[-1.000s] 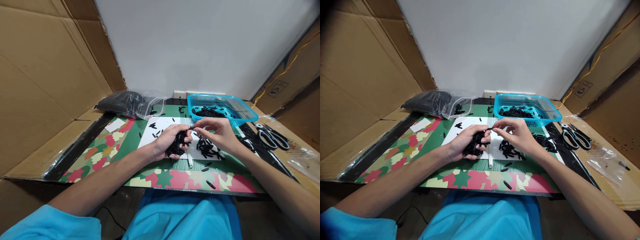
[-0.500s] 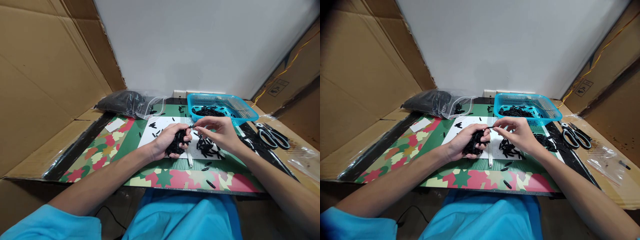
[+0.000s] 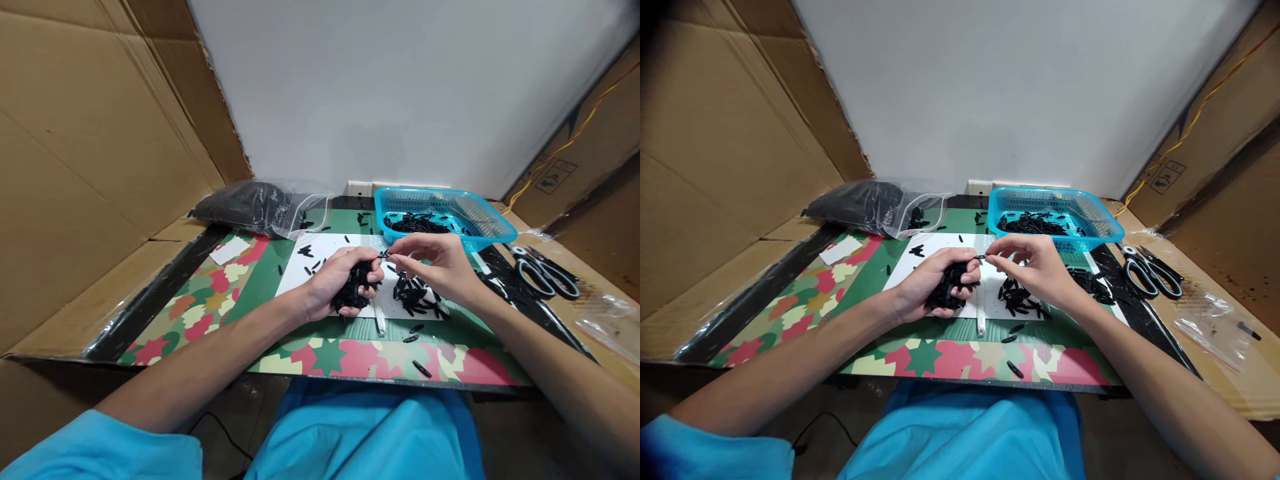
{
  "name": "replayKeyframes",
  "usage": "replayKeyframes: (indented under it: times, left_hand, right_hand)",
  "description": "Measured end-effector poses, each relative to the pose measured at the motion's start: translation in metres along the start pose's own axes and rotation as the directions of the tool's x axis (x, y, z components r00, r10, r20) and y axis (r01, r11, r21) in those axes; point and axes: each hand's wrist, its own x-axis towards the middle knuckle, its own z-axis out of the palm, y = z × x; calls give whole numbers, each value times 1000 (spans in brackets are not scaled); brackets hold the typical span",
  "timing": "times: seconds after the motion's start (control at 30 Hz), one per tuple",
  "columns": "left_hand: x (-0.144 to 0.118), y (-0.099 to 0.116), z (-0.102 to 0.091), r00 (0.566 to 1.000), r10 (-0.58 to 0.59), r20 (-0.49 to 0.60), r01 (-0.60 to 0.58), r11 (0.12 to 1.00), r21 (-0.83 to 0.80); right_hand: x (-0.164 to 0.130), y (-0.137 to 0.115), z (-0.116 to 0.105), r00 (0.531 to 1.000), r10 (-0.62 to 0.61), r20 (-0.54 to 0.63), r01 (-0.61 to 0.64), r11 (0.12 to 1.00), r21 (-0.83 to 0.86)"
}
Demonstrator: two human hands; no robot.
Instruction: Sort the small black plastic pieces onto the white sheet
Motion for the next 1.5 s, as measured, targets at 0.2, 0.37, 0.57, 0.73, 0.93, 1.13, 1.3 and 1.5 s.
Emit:
replayKeyframes:
  times: [0.2, 0.37, 0.57, 0.73, 0.93, 1.13, 1.3, 1.5]
  left_hand:
    - [0, 0, 1, 1000, -1, -15, 0, 1000, -9]
    - [1, 0, -1, 999, -50, -16, 50, 999, -14]
    - [0, 0, 0, 999, -39, 2, 39, 999, -17]
    - [0, 0, 0, 999, -11, 34, 11, 1000, -3]
    - [-2, 0, -1, 997, -41, 58, 43, 998, -35]
    - [-2, -1, 0, 991, -110, 76, 114, 993, -43]
    - [1, -2, -2, 963, -247, 104, 251, 967, -30]
    - [3, -4, -4, 928, -354, 113, 355, 935, 12]
  right_hand:
    - [0, 1, 0, 1000, -2, -15, 3, 1000, 15]
    - [0, -1, 1, 1000, -20, -6, 20, 1000, -12]
    - [-1, -6, -1, 998, -56, 4, 56, 995, -85]
    - [-1, -4, -8, 985, -171, -32, 157, 955, -253]
    - [10, 19, -37, 910, -329, -253, 76, 730, -679]
    - [10, 13, -27, 953, -266, -147, 164, 858, -486]
    - [0, -11, 7, 959, -253, 126, 276, 936, -219]
    - [-3, -9, 11, 938, -260, 230, 306, 931, -197]
